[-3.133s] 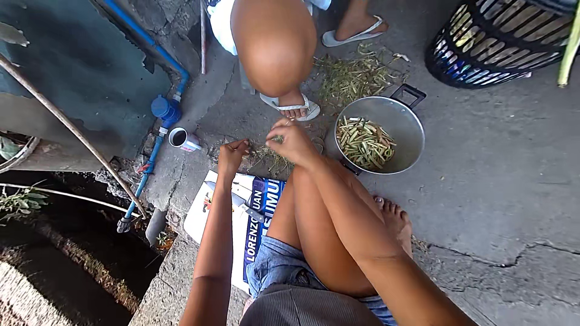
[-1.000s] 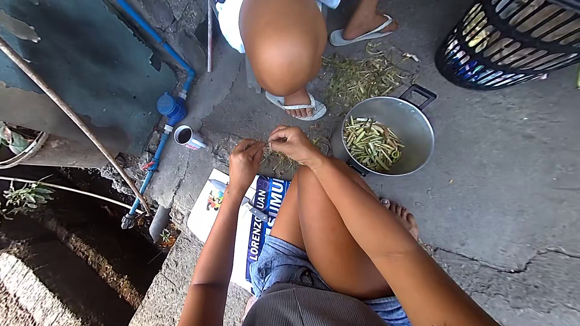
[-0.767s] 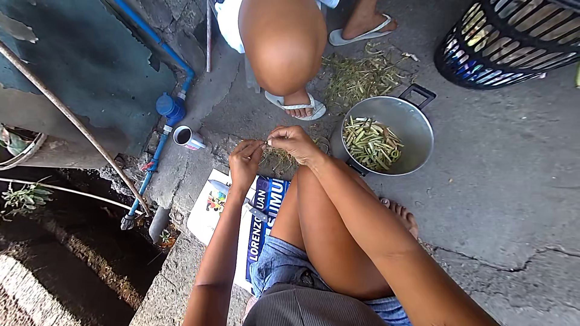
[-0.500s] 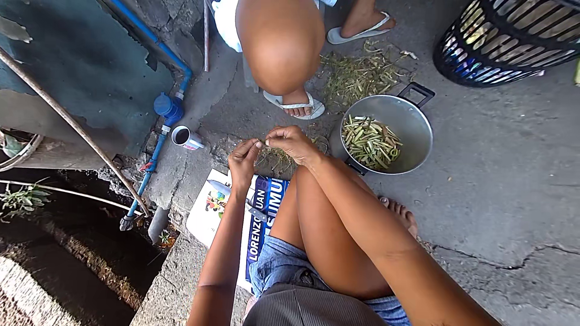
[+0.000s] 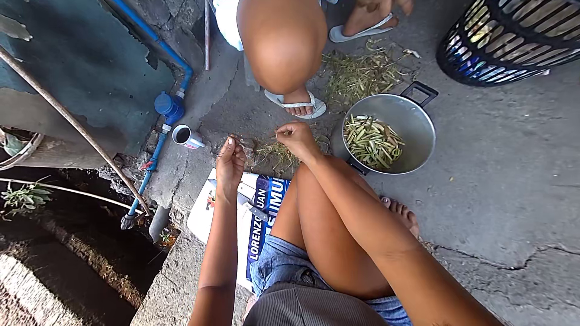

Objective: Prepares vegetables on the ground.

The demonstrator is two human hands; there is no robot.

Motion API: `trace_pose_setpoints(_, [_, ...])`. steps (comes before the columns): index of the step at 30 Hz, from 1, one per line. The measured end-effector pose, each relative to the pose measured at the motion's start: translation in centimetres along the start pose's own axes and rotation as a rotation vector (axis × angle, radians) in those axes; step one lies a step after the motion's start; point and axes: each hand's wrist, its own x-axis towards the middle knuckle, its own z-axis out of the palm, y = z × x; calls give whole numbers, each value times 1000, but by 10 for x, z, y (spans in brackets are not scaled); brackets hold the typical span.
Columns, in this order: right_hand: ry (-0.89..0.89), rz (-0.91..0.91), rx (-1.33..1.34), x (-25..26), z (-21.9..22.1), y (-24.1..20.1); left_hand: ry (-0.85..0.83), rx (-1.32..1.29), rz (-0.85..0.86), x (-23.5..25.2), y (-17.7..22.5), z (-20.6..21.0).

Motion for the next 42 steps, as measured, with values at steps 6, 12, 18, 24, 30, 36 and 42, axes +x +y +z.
trace_pose_setpoints(6, [72, -165, -122, -3, 7, 0, -16, 32, -53, 0, -5, 3])
trace_pose_setpoints(12, [-67, -339, -47, -4, 15, 1, -19, 1, -134, 4, -7, 10])
trace_pose_setpoints(18, [-112, -410, -8, -3, 17, 6, -2, 56, -166, 8, -9, 14])
trace_pose_setpoints(24, [-176, -402, 6, -3, 17, 6, 49, 116, -153, 9, -12, 22])
trace_pose_setpoints(30, [-143, -406, -81, -4, 17, 3, 112, 321, -82, 7, -15, 31])
trace_pose_setpoints(36, [-213, -478, -260, -3, 18, 5, 68, 705, -9, 4, -17, 29])
trace_pose_setpoints(42, [-79, -425, -51, 3, 13, 5, 49, 761, -137, 1, -10, 24])
